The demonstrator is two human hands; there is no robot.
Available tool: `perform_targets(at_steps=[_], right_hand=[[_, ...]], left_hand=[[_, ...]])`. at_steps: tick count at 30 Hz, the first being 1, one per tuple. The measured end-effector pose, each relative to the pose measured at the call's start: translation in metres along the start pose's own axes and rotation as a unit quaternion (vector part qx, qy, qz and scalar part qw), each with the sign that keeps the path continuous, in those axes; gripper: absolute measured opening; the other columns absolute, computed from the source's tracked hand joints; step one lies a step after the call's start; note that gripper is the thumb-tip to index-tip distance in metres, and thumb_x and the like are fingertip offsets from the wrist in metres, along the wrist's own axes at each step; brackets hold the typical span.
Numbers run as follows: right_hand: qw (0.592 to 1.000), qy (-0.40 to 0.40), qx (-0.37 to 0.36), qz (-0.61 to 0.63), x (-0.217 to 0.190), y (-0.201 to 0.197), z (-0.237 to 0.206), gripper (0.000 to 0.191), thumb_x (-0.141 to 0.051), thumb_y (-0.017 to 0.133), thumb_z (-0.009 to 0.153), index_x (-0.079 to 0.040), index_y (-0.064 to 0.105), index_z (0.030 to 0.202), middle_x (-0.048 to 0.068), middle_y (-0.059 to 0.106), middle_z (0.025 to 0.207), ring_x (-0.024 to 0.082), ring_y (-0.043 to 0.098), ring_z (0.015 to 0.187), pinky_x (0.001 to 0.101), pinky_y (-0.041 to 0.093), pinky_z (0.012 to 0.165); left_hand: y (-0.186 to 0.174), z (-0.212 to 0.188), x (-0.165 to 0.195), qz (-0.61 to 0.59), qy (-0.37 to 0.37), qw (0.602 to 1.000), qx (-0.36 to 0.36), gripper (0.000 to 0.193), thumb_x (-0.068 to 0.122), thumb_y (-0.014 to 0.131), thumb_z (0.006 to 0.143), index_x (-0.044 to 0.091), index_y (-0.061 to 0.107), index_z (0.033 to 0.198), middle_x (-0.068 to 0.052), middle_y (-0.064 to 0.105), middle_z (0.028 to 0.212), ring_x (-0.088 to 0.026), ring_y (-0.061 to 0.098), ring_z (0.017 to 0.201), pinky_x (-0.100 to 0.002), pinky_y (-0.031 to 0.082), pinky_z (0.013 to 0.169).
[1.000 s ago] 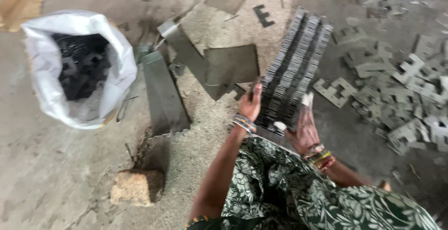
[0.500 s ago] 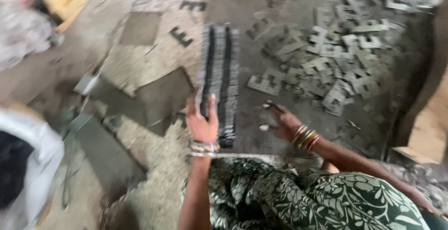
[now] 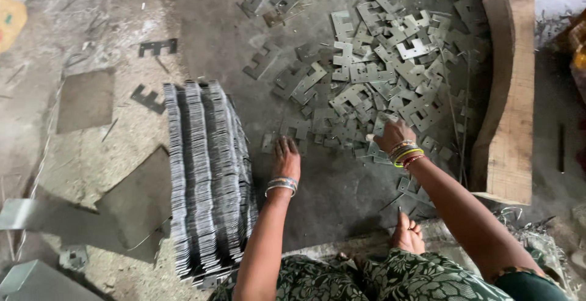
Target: The person sits on the floor and sorts small metal brackets from a large pile into neat stacks. They pick up individual brackets, align them, and place them onto a growing stack to the left.
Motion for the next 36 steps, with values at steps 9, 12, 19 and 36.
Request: perform_targets(at_steps=[9, 12, 19, 36], right_hand=[[0.974, -0.163, 0.001, -0.158, 0.026, 0.053, -0.01, 0.046, -0.028, 0.074, 0.075, -0.01, 0.067, 0.117, 0.021, 0.06, 0.124, 0.04, 0.066, 0.109, 0.048, 0.06, 0.084], [0.975, -0.172, 0.069, -0.123, 0.04, 0.046, -0.006, 0.04, -0.022, 0.068, 0.08, -0.001, 0.066, 0.114, 0.021, 0.07, 0.109, 0.034, 0.072, 0.096, 0.0461, 0.063, 0.076], [0.957, -0.113, 0.075, 0.258, 0.039, -0.002, -0.025, 0.036, -0.007, 0.07, 0.074, -0.008, 0.074, 0.109, 0.015, 0.077, 0.095, 0.028, 0.076, 0.078, 0.0391, 0.062, 0.066], [0.882, -0.138, 0.083, 0.443, -0.031, 0.051, -0.118, 0.067, -0.005, 0.079, 0.081, -0.003, 0.052, 0.143, 0.013, 0.07, 0.115, 0.022, 0.068, 0.098, 0.0353, 0.059, 0.079]], left_hand=[[0.017, -0.046, 0.08, 0.011, 0.069, 0.993, -0.1, 0.023, 0.012, 0.059, 0.096, 0.0, 0.07, 0.112, -0.032, 0.071, 0.096, -0.04, 0.073, 0.082, -0.051, 0.06, 0.07], [0.014, -0.036, 0.047, -0.133, -0.071, 0.973, -0.172, 0.028, 0.025, 0.057, 0.104, 0.002, 0.074, 0.102, -0.024, 0.074, 0.094, -0.039, 0.072, 0.083, -0.049, 0.058, 0.073], [0.024, -0.048, 0.0, -0.707, -0.276, 0.648, -0.059, 0.035, 0.026, 0.07, 0.086, 0.003, 0.076, 0.111, -0.021, 0.077, 0.105, -0.032, 0.071, 0.091, -0.045, 0.059, 0.082], [0.017, -0.067, 0.106, -0.775, -0.502, 0.384, 0.004, 0.074, 0.05, 0.072, 0.084, 0.006, 0.054, 0.141, -0.009, 0.063, 0.136, -0.022, 0.057, 0.117, -0.04, 0.043, 0.098]])
Point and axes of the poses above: each hand's wrist, its own z-axis towards the middle knuckle, its own y-axis out of the palm, x = y × z, the point moved 3 cm from there along z, towards the middle knuckle
